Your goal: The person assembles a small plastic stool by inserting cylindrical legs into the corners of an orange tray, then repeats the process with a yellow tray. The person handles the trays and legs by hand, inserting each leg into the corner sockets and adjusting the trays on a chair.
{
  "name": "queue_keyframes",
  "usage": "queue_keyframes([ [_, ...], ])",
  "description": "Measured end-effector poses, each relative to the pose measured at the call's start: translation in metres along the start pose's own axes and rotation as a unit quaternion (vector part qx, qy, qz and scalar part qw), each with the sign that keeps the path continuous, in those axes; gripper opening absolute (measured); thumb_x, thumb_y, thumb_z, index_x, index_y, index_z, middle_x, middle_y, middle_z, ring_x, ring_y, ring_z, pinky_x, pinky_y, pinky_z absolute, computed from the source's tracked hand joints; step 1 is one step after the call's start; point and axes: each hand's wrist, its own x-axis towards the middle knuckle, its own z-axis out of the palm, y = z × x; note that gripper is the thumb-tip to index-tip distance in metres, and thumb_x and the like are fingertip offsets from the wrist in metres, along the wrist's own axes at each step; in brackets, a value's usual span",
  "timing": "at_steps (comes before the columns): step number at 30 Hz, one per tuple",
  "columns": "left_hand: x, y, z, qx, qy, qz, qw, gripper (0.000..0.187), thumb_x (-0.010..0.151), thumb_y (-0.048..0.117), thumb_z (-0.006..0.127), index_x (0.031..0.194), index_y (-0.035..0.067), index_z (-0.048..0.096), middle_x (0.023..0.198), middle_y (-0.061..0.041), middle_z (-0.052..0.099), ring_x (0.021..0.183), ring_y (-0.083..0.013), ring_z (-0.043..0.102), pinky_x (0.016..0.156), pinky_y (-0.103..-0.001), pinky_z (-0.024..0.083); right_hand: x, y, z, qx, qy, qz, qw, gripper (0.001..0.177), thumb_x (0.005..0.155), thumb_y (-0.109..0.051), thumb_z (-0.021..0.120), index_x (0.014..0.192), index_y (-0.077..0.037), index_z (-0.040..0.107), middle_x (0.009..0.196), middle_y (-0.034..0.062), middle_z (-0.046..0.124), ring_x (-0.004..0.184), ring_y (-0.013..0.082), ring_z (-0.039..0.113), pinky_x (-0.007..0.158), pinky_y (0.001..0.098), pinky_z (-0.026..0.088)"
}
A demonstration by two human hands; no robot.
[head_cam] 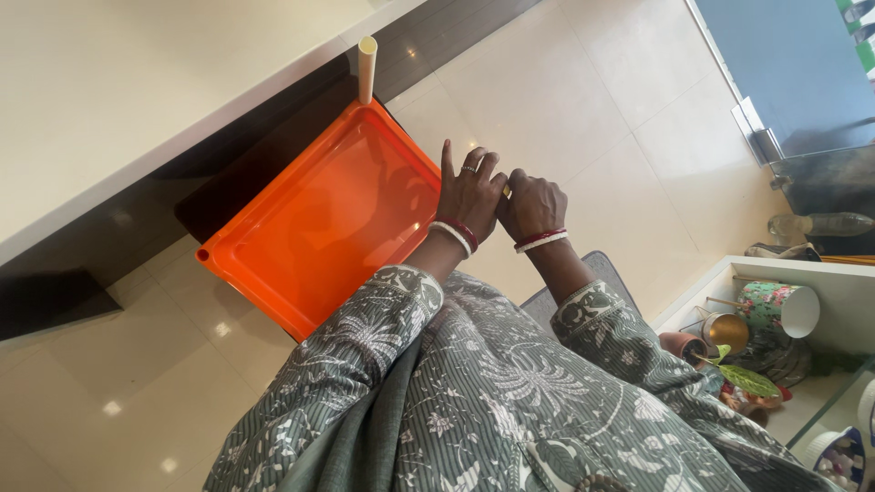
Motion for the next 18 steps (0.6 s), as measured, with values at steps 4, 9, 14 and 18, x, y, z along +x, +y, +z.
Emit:
queue_keyframes([
  [4,-0.001,-0.001,-0.001,0.013,-0.020,0.007,1.000,0.019,0.084,0.008,0.069,0.101,0.015,0.073,0.133,-0.005,0.059,0.140,-0.0244,0.046,0.123,-0.070,0.013,-0.002,0.002,-0.001,0.054,0.038,-0.048,0.997,0.021,0.079,-0.018,0.072,0.094,-0.005,0.066,0.075,0.0150,0.072,0.068,0.0373,0.070,0.061,0.0484,0.054],
  [9,-0.015,-0.004,-0.010,-0.039,-0.027,-0.006,0.999,0.033,0.079,0.019,0.078,0.111,0.012,0.071,0.133,-0.008,0.056,0.136,-0.0269,0.046,0.121,-0.067,0.017,-0.005,-0.001,0.001,0.046,0.021,-0.010,0.999,0.023,0.087,-0.022,0.075,0.101,-0.009,0.064,0.075,0.0127,0.073,0.070,0.0357,0.071,0.064,0.0479,0.055],
  [14,-0.083,-0.045,-0.015,-0.078,-0.066,-0.083,0.991,0.048,0.078,0.027,0.085,0.119,0.009,0.067,0.131,-0.012,0.054,0.124,-0.0339,0.052,0.112,-0.054,0.035,-0.008,-0.007,0.000,0.074,0.002,0.017,0.997,0.033,0.091,-0.033,0.077,0.107,-0.009,0.061,0.077,0.0084,0.074,0.072,0.0332,0.072,0.061,0.0487,0.053],
  [18,-0.176,-0.087,-0.004,-0.102,-0.178,-0.276,0.939,0.047,0.078,0.028,0.084,0.119,0.013,0.067,0.129,-0.010,0.057,0.124,-0.0335,0.055,0.103,-0.045,0.048,-0.019,-0.020,-0.007,0.087,0.053,-0.007,0.995,0.038,0.089,-0.025,0.077,0.120,-0.010,0.062,0.099,0.0113,0.073,0.081,0.0349,0.072,0.066,0.0480,0.054],
])
